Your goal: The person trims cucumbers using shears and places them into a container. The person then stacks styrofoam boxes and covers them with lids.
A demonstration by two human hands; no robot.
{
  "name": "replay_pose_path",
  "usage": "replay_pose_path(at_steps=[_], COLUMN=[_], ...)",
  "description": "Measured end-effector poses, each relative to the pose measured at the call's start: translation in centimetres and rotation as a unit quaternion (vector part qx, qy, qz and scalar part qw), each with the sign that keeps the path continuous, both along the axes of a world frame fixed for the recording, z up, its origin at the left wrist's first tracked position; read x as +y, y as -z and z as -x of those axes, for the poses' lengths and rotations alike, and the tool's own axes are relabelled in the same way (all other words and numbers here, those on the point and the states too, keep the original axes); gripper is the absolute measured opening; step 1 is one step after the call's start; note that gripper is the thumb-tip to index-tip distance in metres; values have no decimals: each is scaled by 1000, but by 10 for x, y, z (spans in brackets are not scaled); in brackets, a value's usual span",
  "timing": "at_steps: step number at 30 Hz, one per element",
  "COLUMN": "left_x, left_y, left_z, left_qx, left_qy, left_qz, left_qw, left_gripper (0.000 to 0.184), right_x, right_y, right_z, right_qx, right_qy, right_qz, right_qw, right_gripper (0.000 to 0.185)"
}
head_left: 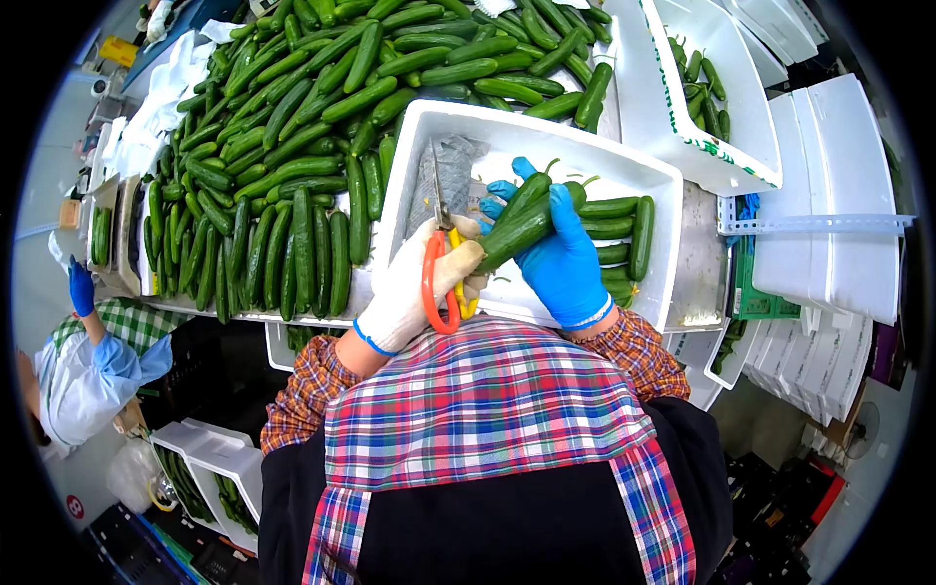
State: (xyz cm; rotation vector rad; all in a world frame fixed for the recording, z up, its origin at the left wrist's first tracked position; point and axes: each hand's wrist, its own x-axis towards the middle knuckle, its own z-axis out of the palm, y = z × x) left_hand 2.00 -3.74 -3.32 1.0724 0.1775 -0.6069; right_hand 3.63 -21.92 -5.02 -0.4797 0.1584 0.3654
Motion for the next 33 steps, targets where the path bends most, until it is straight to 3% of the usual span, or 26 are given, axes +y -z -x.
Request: replay_pose_path(at_steps=[4, 6, 8, 9, 10, 12, 18, 22, 24, 26, 28, 30, 31, 33], left_x=[0, 8, 19, 19, 21, 23, 14, 11, 12, 15, 16, 13, 11, 13], left_y=[-10, -5, -11, -27, -26, -31, -37, -41, -42, -39, -38, -41, -44, -41], left_z=[-4, -9, -17, -21, -22, -25, -25, -24, -24, -22, -19, -17, -18, -17], left_qx=[14, -32, -252, -267, -284, -403, -426, -407, -357, -377, -393, -429, -406, -411], left_qy=[68, 85, 135, 131, 112, 110, 184, 194, 236, 213, 189, 210, 231, 217], left_qz=[-59, -124, -385, -441, -437, -514, -587, -604, -598, -570, -543, -578, -579, -565], left_qw=[996, 988, 877, 847, 846, 749, 663, 657, 677, 698, 718, 662, 669, 682], left_gripper=[34, 43, 57, 41, 44, 44, 41, 41, 44, 45, 46, 47, 47, 46], right_x=[-5, -10, -18, -21, -22, -23, -25, -26, -32, -34, -33, -31, -30, -29], right_y=[8, 9, 2, -12, -18, -25, -27, -21, -17, -16, -16, -15, -15, -7], right_z=[-3, -4, -3, -4, -3, -2, 1, 2, 0, -2, -3, -4, -5, -7], right_qx=[57, 80, -13, -53, -54, -131, -164, -154, -149, -145, -183, -216, -249, -254], right_qy=[4, 8, 14, -5, -6, -4, -50, -51, -63, -77, -66, -58, -45, -46], right_qz=[2, 7, 172, 252, 253, 349, 416, 421, 433, 444, 509, 544, 578, 570], right_qw=[998, 997, 985, 966, 966, 928, 893, 893, 887, 881, 839, 809, 776, 780], right_gripper=[55, 53, 54, 60, 60, 68, 68, 63, 63, 63, 63, 64, 64, 64])
